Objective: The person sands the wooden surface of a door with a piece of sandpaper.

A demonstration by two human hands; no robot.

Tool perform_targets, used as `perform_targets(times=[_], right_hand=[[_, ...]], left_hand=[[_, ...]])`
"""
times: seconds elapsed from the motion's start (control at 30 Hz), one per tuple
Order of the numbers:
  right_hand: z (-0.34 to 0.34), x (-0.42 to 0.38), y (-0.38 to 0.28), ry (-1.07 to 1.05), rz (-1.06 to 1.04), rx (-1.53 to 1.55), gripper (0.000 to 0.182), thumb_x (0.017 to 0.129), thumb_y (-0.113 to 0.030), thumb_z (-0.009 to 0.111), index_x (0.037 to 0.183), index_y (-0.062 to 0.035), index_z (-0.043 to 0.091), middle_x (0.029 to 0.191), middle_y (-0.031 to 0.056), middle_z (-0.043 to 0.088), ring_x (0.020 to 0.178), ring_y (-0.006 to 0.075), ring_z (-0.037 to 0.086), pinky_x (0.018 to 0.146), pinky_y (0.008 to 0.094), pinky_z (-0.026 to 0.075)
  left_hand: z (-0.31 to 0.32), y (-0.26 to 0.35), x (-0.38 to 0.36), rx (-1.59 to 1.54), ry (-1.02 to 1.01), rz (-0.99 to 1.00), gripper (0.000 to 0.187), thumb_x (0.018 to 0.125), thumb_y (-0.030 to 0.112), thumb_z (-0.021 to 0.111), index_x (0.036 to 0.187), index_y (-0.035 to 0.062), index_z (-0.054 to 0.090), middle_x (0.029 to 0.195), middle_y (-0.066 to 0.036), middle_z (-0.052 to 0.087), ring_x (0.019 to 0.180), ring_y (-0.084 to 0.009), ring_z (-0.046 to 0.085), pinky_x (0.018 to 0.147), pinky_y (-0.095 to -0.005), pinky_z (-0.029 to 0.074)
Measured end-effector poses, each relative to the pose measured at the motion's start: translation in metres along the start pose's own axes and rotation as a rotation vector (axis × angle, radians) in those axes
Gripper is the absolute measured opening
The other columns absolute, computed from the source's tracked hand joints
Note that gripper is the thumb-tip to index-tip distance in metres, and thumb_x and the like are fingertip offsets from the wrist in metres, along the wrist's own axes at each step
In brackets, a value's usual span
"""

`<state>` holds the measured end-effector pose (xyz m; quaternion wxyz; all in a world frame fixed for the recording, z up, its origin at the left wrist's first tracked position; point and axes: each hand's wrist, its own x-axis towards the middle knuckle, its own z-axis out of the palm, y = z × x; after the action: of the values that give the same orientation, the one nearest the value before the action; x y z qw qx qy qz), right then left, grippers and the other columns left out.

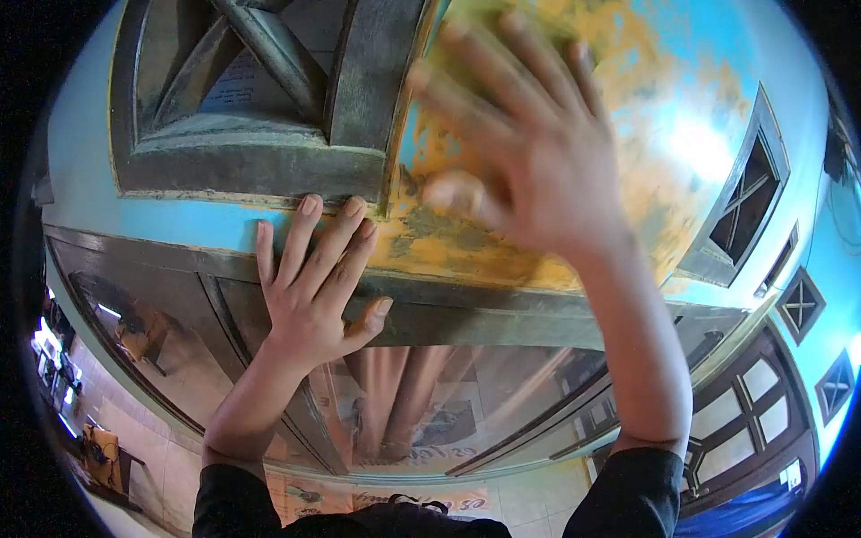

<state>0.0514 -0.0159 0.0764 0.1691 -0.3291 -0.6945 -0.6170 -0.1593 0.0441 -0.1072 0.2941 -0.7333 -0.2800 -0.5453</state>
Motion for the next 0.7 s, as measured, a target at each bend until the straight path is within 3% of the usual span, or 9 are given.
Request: perform_targets(times=[0.1,0.23,0.27,0.37,0.47,0.6,0.7], right_hand=[[-0.001,-0.049,-0.048,-0.211,-0.104,0.132,0.071,0.091,-0.077,0.044,0.139,-0.0293,0.063,0.155,0.0098,0.046,0.145,0.0414,0.037,0.119,0.0622,0.02],[-0.001,-0.049,-0.03,-0.166,0.029,0.072,0.067,0.091,-0.074,0.046,0.136,-0.0275,0.066,0.155,0.0122,0.046,0.146,0.0419,0.036,0.119,0.0622,0.018],[0.003,-0.04,-0.024,-0.09,0.085,0.066,0.066,0.091,-0.073,0.047,0.136,-0.0277,0.066,0.156,0.0132,0.045,0.146,0.0425,0.035,0.119,0.0625,0.018],[0.009,-0.035,-0.041,0.003,0.219,0.071,0.068,0.091,-0.073,0.048,0.136,-0.0255,0.066,0.156,0.015,0.044,0.146,0.0449,0.033,0.119,0.0629,0.018],[0.007,-0.062,-0.092,-0.136,0.216,0.156,0.07,0.091,-0.072,0.05,0.137,-0.0212,0.065,0.157,0.0154,0.043,0.146,0.0475,0.031,0.119,0.0635,0.016],[0.007,-0.112,-0.107,-0.219,0.194,0.131,0.074,0.091,-0.071,0.053,0.139,-0.015,0.063,0.158,0.0174,0.041,0.147,0.0497,0.029,0.118,0.0652,0.014],[0.005,-0.106,-0.09,-0.178,0.416,0.109,0.074,0.09,-0.069,0.056,0.141,-0.0144,0.061,0.159,0.02,0.037,0.148,0.0502,0.026,0.118,0.0663,0.013]], left_hand=[[-0.005,-0.001,0.001,0.013,-0.037,0.027,0.06,0.091,0.051,0.054,0.141,0.0176,0.06,0.155,-0.002,0.049,0.149,-0.0321,0.034,0.122,-0.059,0.005],[-0.004,0.0,-0.005,0.032,-0.061,0.029,0.064,0.093,0.054,0.051,0.145,0.0172,0.056,0.158,-0.003,0.044,0.151,-0.034,0.03,0.122,-0.0605,0.003],[-0.003,0.002,-0.009,-0.035,-0.08,-0.029,0.069,0.085,0.05,0.064,0.149,0.0261,0.052,0.162,0.003,0.038,0.153,-0.0266,0.026,0.121,-0.0621,0.001],[-0.002,0.005,-0.016,-0.035,-0.099,-0.072,0.07,0.085,0.051,0.064,0.149,0.0268,0.051,0.162,0.002,0.037,0.153,-0.0284,0.024,0.121,-0.0621,0.0],[0.0,0.003,-0.025,0.036,-0.093,-0.028,0.068,0.091,0.053,0.056,0.149,0.0164,0.051,0.162,-0.009,0.037,0.153,-0.0404,0.02,0.12,-0.0641,-0.001],[-0.002,-0.004,-0.034,0.014,-0.098,-0.041,0.068,0.091,0.051,0.059,0.149,0.0158,0.051,0.161,-0.01,0.037,0.152,-0.0416,0.02,0.12,-0.0652,-0.001],[0.002,-0.006,-0.038,0.036,-0.067,-0.038,0.068,0.09,0.05,0.059,0.149,0.0154,0.051,0.161,-0.011,0.037,0.152,-0.0429,0.02,0.12,-0.0654,0.0]])
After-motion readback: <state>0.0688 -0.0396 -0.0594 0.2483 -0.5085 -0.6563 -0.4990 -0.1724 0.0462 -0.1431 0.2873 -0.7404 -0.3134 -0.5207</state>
